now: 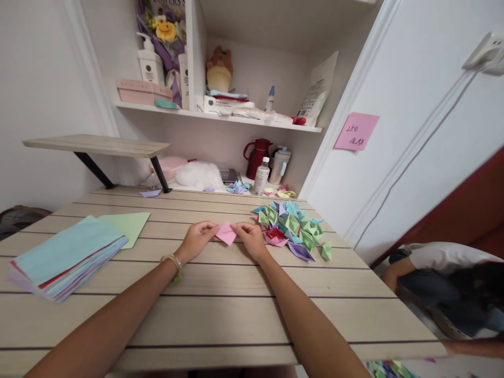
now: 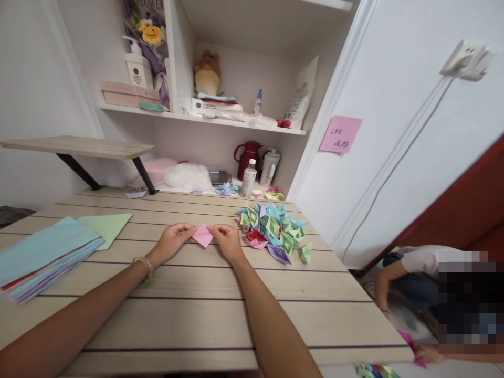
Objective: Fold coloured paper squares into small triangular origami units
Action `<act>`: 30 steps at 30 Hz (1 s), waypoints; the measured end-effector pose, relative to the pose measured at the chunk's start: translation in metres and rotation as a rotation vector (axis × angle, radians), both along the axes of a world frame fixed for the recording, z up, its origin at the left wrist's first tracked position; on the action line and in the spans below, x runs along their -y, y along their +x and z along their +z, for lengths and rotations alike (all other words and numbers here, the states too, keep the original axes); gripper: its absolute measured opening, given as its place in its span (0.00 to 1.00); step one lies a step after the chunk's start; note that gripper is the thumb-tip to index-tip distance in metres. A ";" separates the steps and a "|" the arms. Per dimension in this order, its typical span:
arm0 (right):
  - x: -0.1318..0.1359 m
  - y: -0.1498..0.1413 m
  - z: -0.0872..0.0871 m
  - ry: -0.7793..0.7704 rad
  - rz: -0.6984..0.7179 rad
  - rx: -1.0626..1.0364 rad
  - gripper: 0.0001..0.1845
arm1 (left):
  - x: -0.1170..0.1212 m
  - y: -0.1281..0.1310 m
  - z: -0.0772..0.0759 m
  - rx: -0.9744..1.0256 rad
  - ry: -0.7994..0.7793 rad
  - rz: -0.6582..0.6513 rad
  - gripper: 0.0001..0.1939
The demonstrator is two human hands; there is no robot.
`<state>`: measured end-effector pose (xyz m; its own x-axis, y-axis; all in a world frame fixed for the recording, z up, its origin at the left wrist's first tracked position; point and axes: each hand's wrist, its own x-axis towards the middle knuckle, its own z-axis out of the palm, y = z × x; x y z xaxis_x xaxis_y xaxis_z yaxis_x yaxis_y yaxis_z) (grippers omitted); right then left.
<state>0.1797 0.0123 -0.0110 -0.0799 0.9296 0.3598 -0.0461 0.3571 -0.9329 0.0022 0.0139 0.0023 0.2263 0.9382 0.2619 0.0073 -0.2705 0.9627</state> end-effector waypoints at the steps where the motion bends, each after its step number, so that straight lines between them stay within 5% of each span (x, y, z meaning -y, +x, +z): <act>1: -0.001 -0.001 -0.001 -0.017 0.008 -0.031 0.13 | 0.000 0.001 -0.001 0.000 0.000 -0.016 0.11; 4: -0.001 -0.003 -0.003 -0.073 0.052 -0.113 0.21 | 0.000 0.002 -0.004 -0.003 0.007 -0.037 0.12; 12: 0.001 -0.004 -0.002 -0.118 0.078 -0.118 0.21 | 0.000 -0.001 -0.005 -0.058 -0.015 -0.037 0.21; 17: 0.000 -0.005 -0.003 -0.167 0.122 -0.174 0.26 | -0.007 -0.002 -0.009 0.099 -0.136 -0.001 0.17; 22: -0.001 -0.007 -0.005 -0.149 0.110 -0.110 0.20 | -0.011 -0.004 -0.011 0.277 -0.235 0.002 0.14; 30: -0.003 -0.006 -0.006 -0.153 0.048 -0.130 0.17 | -0.005 -0.001 -0.007 0.119 -0.185 -0.124 0.12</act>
